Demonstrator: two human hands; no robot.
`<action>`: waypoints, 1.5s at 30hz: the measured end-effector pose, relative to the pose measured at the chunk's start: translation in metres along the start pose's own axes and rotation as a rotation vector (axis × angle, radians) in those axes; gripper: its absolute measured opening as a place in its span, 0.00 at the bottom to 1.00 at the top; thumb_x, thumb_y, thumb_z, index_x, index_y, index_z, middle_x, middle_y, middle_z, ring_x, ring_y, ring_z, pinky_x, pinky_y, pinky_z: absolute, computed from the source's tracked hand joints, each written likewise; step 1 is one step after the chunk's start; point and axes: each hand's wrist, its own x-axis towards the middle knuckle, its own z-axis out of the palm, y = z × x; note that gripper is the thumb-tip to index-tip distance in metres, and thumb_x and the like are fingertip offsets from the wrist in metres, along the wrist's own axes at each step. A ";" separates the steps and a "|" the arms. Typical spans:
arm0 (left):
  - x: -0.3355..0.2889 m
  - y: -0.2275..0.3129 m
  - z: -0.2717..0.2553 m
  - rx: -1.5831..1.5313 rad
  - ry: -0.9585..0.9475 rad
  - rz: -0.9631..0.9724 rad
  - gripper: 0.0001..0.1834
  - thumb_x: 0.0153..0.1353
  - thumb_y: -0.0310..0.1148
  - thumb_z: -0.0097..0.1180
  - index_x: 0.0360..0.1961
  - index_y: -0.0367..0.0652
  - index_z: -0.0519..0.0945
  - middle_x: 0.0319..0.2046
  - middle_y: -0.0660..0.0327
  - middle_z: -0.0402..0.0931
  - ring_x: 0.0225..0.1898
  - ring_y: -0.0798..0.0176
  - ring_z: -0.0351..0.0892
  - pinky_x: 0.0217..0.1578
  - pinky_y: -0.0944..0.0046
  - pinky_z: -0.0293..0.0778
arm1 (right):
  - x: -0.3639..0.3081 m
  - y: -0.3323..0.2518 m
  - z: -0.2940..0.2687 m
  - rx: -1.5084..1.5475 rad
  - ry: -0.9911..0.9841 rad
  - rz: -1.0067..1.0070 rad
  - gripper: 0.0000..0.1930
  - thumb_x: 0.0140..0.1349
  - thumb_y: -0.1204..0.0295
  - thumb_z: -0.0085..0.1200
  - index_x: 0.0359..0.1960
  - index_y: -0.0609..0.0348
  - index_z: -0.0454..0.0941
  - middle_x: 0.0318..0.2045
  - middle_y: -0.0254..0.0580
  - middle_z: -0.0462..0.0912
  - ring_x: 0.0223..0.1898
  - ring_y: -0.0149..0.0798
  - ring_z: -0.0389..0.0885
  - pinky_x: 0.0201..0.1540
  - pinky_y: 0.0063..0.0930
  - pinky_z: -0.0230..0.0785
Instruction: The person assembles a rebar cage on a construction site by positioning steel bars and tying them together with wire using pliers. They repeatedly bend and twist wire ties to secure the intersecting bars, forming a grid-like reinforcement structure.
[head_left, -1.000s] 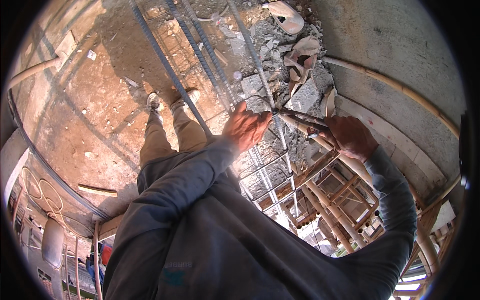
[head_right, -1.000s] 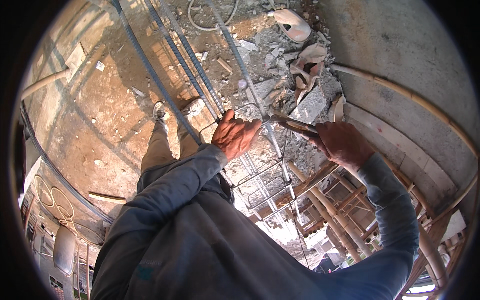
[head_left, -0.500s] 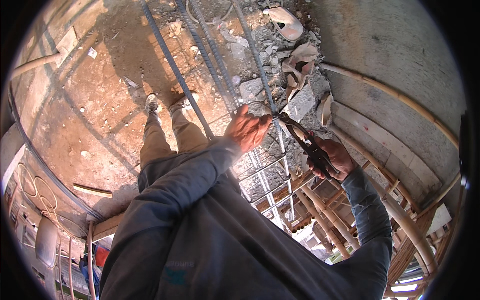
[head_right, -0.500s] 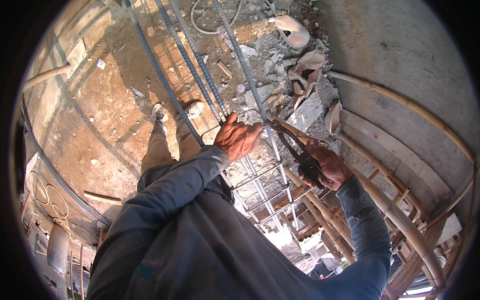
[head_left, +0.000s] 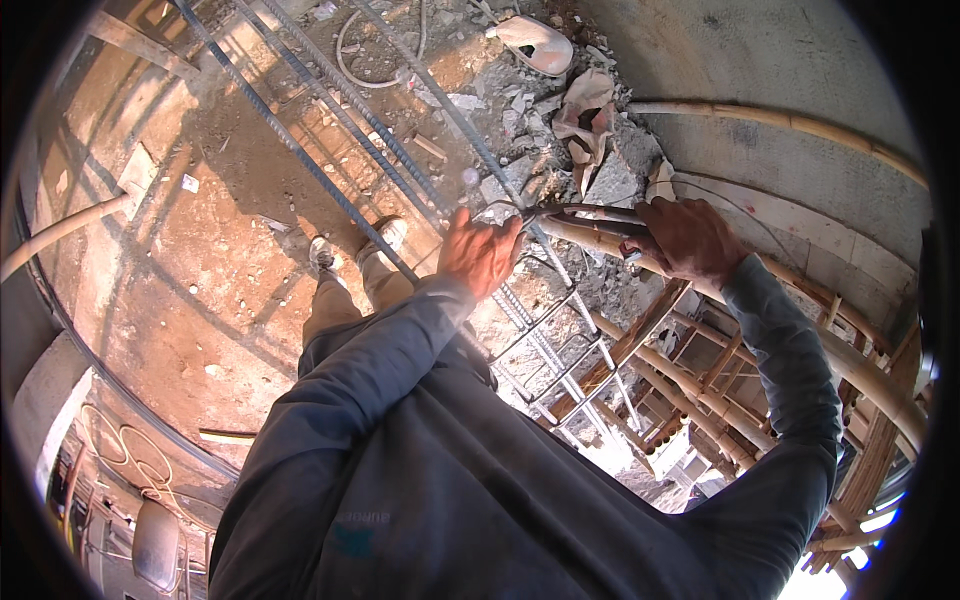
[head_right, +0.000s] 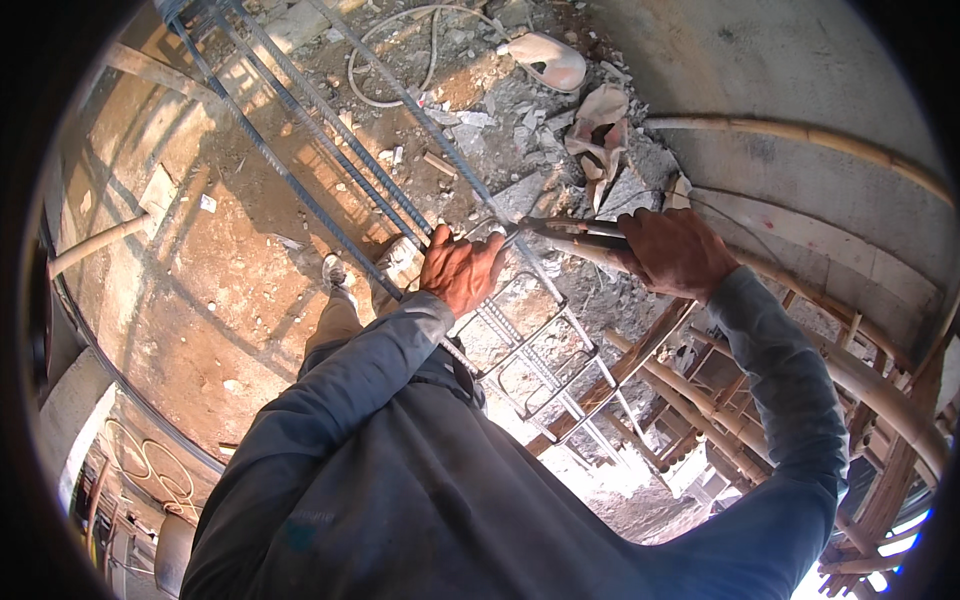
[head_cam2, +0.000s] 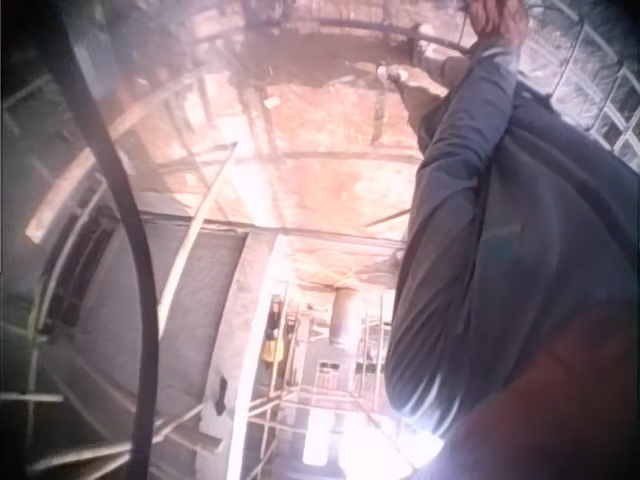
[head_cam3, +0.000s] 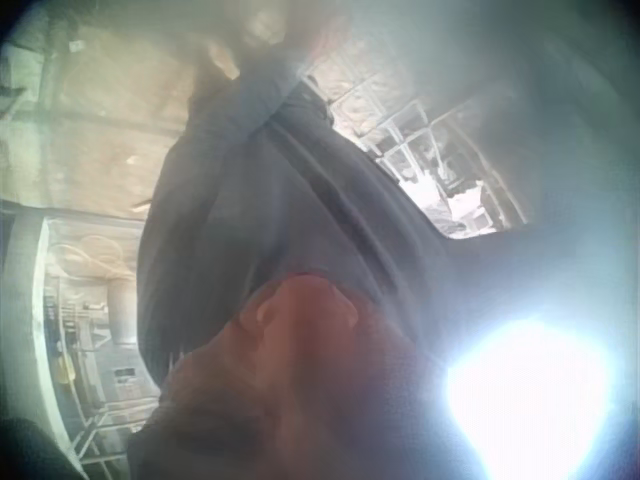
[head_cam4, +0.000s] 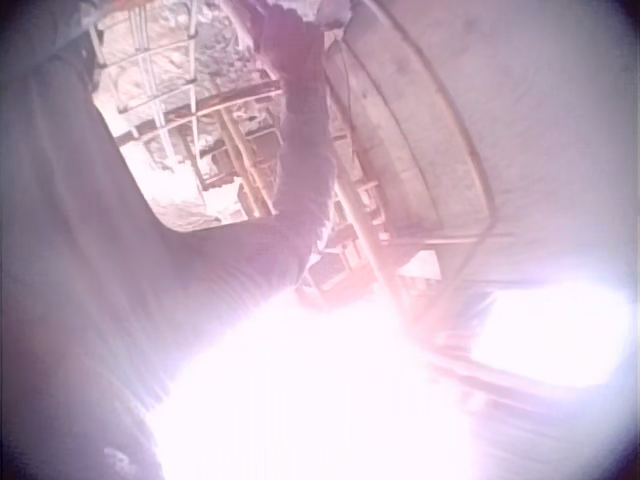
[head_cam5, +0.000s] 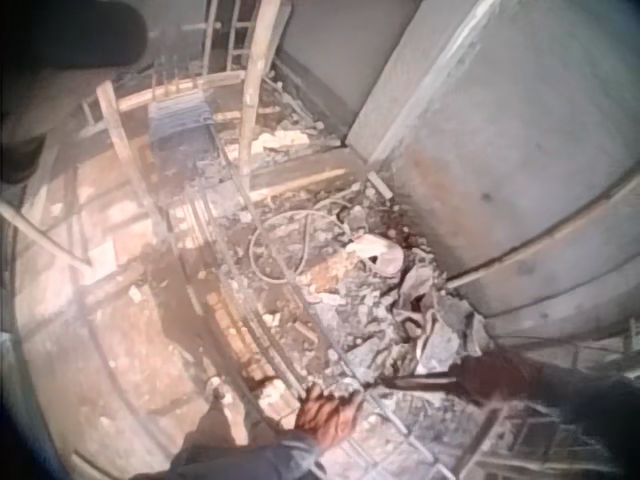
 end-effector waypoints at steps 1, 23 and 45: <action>0.001 0.001 -0.002 0.005 0.009 0.008 0.16 0.73 0.43 0.52 0.52 0.48 0.83 0.19 0.65 0.80 0.23 0.60 0.80 0.53 0.53 0.62 | 0.011 0.013 0.005 0.095 0.051 -0.082 0.21 0.66 0.56 0.63 0.48 0.61 0.79 0.28 0.43 0.79 0.29 0.44 0.79 0.34 0.42 0.73; 0.194 0.046 -0.016 -0.926 -1.285 0.210 0.36 0.49 0.48 0.83 0.51 0.39 0.79 0.41 0.63 0.83 0.39 0.68 0.79 0.40 0.64 0.77 | 0.031 0.027 -0.016 0.351 -0.003 0.391 0.21 0.67 0.51 0.59 0.34 0.59 0.87 0.26 0.47 0.87 0.28 0.43 0.88 0.36 0.38 0.82; 0.194 0.070 -0.006 -0.963 -0.535 0.718 0.17 0.63 0.41 0.70 0.48 0.42 0.86 0.40 0.59 0.87 0.40 0.61 0.85 0.44 0.57 0.80 | 0.049 0.001 -0.004 -0.030 0.181 0.437 0.04 0.57 0.67 0.64 0.34 0.46 0.87 0.35 0.33 0.86 0.45 0.39 0.86 0.48 0.34 0.78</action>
